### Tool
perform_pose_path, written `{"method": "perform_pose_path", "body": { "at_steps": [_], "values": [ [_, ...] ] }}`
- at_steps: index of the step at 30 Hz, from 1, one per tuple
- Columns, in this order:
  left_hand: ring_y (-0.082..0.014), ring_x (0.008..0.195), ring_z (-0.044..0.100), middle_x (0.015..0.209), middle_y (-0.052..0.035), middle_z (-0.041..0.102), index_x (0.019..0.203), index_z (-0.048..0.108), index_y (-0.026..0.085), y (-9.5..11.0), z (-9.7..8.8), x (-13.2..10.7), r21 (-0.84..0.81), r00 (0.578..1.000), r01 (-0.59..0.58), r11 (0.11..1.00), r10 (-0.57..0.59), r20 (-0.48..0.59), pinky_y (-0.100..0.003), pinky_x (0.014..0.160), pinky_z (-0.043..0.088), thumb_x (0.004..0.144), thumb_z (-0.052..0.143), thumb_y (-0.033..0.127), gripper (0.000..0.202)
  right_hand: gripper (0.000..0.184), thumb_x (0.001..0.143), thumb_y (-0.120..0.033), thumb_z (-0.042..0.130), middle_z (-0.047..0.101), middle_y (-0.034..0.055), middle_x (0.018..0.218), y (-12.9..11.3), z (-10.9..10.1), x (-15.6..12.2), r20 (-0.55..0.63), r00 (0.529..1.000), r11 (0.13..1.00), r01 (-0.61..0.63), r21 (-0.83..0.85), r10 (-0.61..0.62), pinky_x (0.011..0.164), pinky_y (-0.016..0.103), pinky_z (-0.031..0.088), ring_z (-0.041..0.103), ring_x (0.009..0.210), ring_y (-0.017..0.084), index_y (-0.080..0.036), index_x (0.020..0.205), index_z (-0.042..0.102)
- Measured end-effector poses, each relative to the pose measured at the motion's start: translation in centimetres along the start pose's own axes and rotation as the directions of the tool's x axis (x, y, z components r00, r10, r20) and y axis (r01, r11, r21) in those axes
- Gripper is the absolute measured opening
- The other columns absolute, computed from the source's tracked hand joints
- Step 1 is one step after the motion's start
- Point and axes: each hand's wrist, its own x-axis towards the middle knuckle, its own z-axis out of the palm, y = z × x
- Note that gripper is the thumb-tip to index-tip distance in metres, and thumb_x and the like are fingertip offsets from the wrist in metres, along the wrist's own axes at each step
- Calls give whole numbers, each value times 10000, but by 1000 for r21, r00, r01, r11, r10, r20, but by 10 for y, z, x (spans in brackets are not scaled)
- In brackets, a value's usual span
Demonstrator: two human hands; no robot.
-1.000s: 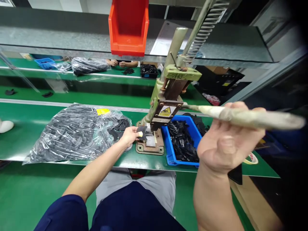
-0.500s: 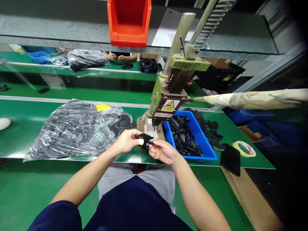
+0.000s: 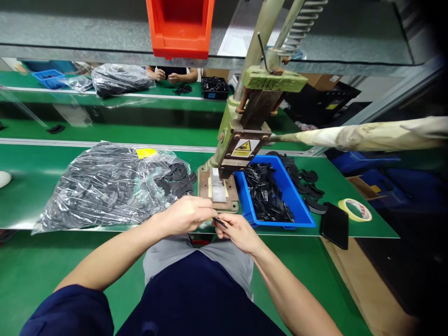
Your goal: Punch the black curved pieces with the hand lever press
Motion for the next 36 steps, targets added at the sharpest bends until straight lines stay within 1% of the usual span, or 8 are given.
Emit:
{"method": "perform_pose_path", "body": {
  "at_steps": [7,16,23,28,29,31,33,36],
  "values": [
    [-200,1051,696,1043,-126,743,1017,721,199,-4,-3,-13,1,974,-140,990,138,-180,-298,949,555,989,479,191,244,303,956,-424,546,629,10,748,-12,-8,-2,10,953,908,293,-299,-304,694,272,442,555,709,122,-187,839,693],
    [-198,942,731,906,-83,752,955,667,162,15,-15,-12,396,864,-382,835,475,-167,-304,875,623,933,584,101,105,234,937,-294,599,710,89,1133,-14,-14,10,33,839,736,495,-462,-544,971,368,518,646,1086,188,-252,1140,708],
    [-183,964,723,933,-68,751,975,669,182,5,-7,-21,342,898,-301,890,385,-213,-292,897,603,951,561,132,122,138,913,-331,630,750,35,922,-18,-10,18,32,840,700,472,-536,-541,844,319,584,701,895,169,-260,952,741],
    [-165,919,703,952,-69,746,947,694,182,-52,1,-31,202,915,114,973,-24,-403,-278,842,577,965,509,165,186,270,957,-352,554,749,106,1065,7,-7,21,-225,835,757,298,-582,-502,825,328,609,730,947,195,-213,1156,671],
    [-167,897,698,933,-61,746,926,699,183,-70,-3,-32,140,870,245,959,-154,-468,-287,845,570,947,547,182,154,305,952,-386,555,755,115,1065,13,-9,19,-267,839,780,260,-570,-475,801,323,620,742,921,197,-202,1172,661],
    [-160,818,683,876,-36,738,883,703,180,-110,-19,-35,-46,692,499,866,-429,-581,-281,808,560,885,626,188,78,395,892,-511,610,776,103,1031,22,-18,10,-387,867,873,105,-476,-315,815,317,634,758,904,209,-208,1135,682],
    [-155,752,667,814,-18,720,862,694,163,-155,-45,-40,-266,429,654,708,-637,-640,-269,750,548,818,681,171,46,524,818,-616,644,788,107,1016,29,-31,-1,-483,860,915,-50,-400,-164,849,317,637,766,903,227,-201,1135,695],
    [-149,729,656,771,1,682,869,674,150,-222,-94,-52,-485,82,708,514,-741,-666,-260,728,533,775,706,153,99,625,710,-667,717,799,100,983,38,-51,-17,-617,785,935,-172,-311,-61,793,292,652,773,901,253,-203,1129,703]
  ]
}}
